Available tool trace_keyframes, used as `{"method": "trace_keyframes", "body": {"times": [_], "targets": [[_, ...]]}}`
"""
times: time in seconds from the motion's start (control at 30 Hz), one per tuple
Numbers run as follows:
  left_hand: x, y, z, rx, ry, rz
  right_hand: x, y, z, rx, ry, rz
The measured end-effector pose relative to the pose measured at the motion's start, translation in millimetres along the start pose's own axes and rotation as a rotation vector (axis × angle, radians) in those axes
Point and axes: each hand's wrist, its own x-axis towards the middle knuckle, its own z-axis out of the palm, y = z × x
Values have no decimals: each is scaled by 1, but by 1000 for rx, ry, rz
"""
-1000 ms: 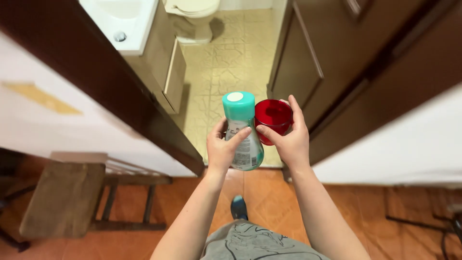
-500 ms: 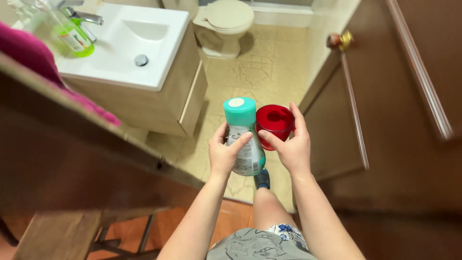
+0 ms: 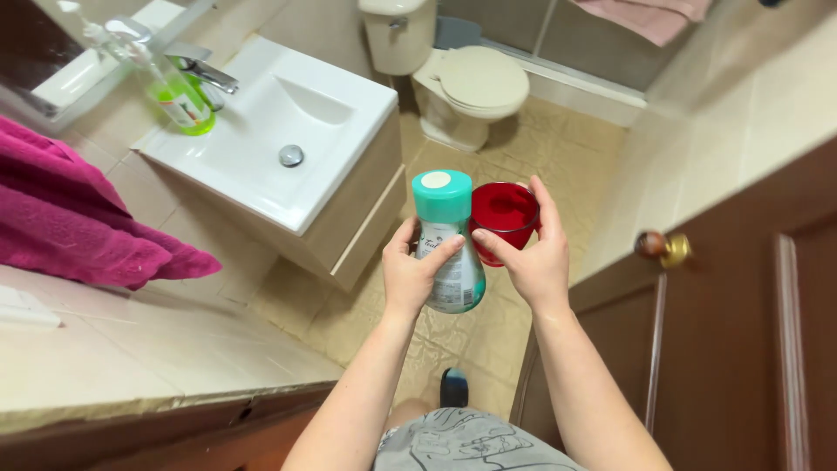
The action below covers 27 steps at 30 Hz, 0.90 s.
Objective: Moving various items from a dining table to a bathroom and organizing them, then rearranging items on the table.
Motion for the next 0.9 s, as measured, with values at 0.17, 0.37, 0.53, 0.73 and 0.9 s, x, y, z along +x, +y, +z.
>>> {"method": "trace_keyframes", "body": {"times": [0.17,0.37,0.53,0.73,0.9], "targets": [[41,1,-5,-9,91,12,50,13,27,31,-77,-4],[97,-9,-31,-19,175,65,107,26,76,60,-164,-33],[164,-18,-64,-3,241,95,167,35,134,63,-247,-48],[261,-23,-117,63,337,84,249,50,229,130,-317,-66],[332,-44,-166,383,476,85,299,68,301,116,-322,-101]]}}
